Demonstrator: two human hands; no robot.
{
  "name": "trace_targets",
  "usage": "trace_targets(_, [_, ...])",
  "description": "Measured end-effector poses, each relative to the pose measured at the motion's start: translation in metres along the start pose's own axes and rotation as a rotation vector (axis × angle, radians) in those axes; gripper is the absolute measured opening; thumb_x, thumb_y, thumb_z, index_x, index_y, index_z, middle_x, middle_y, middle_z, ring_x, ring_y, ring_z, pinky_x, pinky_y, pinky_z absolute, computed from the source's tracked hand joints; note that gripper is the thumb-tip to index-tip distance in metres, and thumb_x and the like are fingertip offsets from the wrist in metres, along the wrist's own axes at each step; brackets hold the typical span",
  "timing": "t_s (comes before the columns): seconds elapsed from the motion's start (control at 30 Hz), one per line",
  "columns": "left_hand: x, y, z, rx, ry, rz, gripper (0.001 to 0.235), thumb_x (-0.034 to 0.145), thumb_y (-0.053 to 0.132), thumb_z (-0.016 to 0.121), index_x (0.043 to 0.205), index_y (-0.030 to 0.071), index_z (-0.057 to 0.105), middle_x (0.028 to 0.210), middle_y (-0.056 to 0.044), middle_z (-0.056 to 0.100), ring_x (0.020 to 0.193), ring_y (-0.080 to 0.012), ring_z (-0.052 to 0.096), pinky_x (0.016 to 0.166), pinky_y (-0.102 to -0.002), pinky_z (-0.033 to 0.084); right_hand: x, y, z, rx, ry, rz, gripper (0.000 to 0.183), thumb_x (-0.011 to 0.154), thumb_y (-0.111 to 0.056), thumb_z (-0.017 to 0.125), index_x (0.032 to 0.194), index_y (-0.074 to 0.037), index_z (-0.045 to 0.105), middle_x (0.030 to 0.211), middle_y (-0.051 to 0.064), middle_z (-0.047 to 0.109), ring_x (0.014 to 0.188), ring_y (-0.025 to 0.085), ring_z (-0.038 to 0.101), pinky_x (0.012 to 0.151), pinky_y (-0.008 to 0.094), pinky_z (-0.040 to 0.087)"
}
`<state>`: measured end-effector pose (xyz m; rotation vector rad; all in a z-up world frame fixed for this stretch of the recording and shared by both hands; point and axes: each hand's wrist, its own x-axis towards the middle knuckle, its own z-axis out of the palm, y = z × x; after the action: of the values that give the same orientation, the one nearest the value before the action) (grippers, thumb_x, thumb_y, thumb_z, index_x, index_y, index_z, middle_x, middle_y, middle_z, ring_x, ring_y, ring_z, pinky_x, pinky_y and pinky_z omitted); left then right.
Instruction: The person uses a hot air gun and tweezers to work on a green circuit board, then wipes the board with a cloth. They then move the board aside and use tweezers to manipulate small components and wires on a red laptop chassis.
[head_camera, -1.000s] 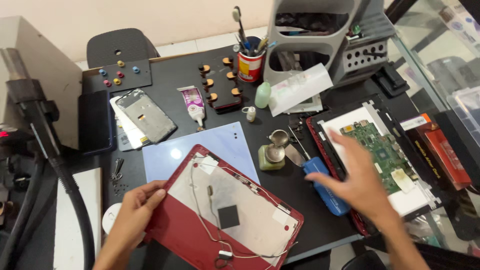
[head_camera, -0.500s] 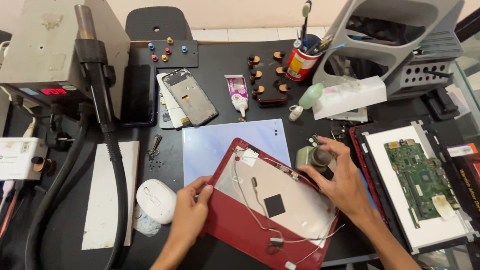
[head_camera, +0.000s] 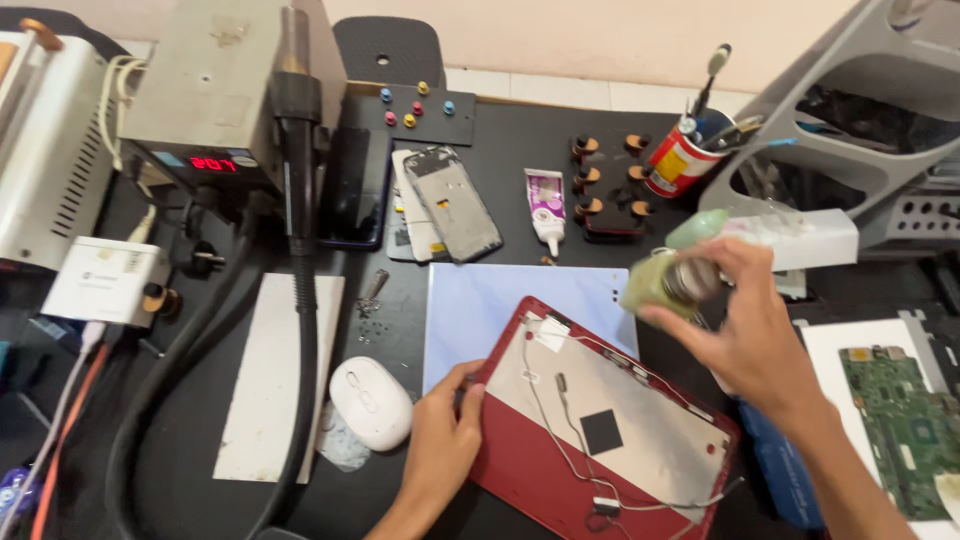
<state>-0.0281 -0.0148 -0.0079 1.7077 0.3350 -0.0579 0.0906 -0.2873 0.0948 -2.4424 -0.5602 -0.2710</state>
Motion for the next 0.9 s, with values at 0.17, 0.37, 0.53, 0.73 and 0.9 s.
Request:
trace_targets(0.17, [0.008,0.001,-0.002,-0.011,-0.026,-0.060,0.026,0.093,0.010,0.061,0.116,0.003,0.071,0.081,-0.013,0.075,0.067,-0.0153,0.066,0.062,-0.030,0.054,0.089,-0.027,0.033,-0.068,0.017,-0.246,0.072,0.082,-0.031,0.089,0.130,-0.007,0.042,0.136,0.029,0.056,0.116,0.036,0.066,0.092,0.041,0.058])
trace_targets(0.37, [0.004,-0.001,-0.001,-0.095,-0.027,-0.044,0.025,0.095,0.009,0.058,0.115,0.002,0.072,0.082,-0.014,0.076,0.071,-0.0156,0.068,0.065,-0.030,0.055,0.172,-0.028,0.098,0.199,-0.146,-0.152,0.079,0.085,-0.028,0.087,0.139,-0.010,0.034,0.114,0.018,0.071,0.111,0.032,0.073,0.097,0.042,0.056])
trace_targets(0.53, [0.005,-0.002,0.001,-0.101,-0.024,-0.081,0.024,0.096,0.008,0.054,0.115,0.003,0.069,0.086,-0.015,0.079,0.076,-0.0203,0.076,0.069,-0.032,0.056,0.202,-0.009,0.140,-0.001,-0.206,-0.219,0.086,0.078,-0.022,0.092,0.138,-0.012,0.033,0.116,0.022,0.071,0.108,0.041,0.069,0.102,0.054,0.042])
trace_targets(0.73, [0.007,-0.007,0.004,-0.107,-0.017,-0.091,0.024,0.096,0.007,0.054,0.115,0.003,0.068,0.088,-0.015,0.079,0.078,-0.0210,0.077,0.070,-0.032,0.057,0.248,0.017,0.153,0.090,-0.294,-0.119,0.087,0.079,-0.026,0.090,0.141,-0.016,0.030,0.126,0.022,0.069,0.121,0.039,0.066,0.104,0.049,0.052])
trace_targets(0.9, [0.009,-0.008,0.005,-0.082,-0.021,-0.168,0.026,0.096,0.007,0.054,0.117,0.005,0.070,0.083,-0.014,0.078,0.071,-0.0184,0.073,0.067,-0.031,0.054,0.265,0.020,0.159,0.059,-0.321,-0.136,0.090,0.078,-0.029,0.091,0.142,-0.017,0.028,0.126,0.023,0.068,0.122,0.042,0.064,0.104,0.051,0.051])
